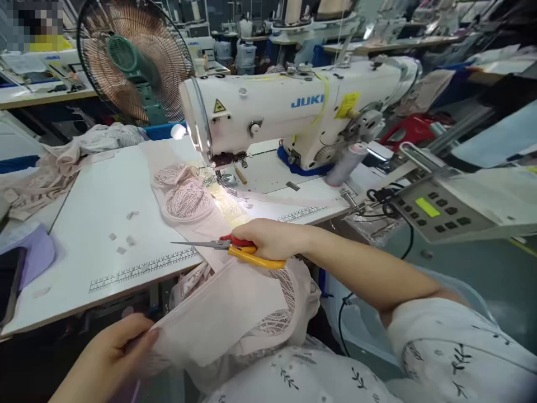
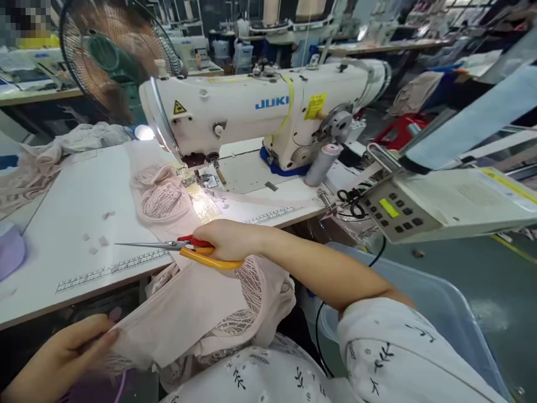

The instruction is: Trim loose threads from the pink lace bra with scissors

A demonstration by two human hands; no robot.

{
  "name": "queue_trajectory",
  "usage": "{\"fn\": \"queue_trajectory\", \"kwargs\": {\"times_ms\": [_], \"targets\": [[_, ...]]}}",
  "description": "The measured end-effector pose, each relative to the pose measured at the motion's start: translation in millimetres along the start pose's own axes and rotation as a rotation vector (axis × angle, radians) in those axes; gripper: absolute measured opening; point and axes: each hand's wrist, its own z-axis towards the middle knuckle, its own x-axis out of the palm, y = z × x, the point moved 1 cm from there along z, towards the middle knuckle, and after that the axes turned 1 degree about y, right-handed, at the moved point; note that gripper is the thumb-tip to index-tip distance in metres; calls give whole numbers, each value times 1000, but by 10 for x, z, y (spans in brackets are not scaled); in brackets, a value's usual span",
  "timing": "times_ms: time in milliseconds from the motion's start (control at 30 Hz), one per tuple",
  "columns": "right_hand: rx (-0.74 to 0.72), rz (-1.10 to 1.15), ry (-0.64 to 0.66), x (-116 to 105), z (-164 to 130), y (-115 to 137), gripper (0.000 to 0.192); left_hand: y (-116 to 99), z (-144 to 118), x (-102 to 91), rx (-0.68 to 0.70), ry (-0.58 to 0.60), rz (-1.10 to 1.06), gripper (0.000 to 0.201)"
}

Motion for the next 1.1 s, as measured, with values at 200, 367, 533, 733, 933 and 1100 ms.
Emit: {"fn": "queue_trajectory", "kwargs": {"times_ms": [200,367,533,733,933,1100], "targets": [[-88,23,39,2,29,126,28,-204,268,138,376,58,362,24],[-129,38,58,-26,46,223,26,-712,431,469,520,-49,144,5],[-120,60,56,-64,64,175,22,-799,551,530,284,15,-187,15],[-106,227,68,-77,70,89,17,-818,582,492,86,49,-319,18],[-138,157,14,-69,87,78,21,-914,547,537,-67,-22,-382,18],[-155,64,-7,-64,90,95,24,-916,552,570,-128,-19,-462,18]]}}
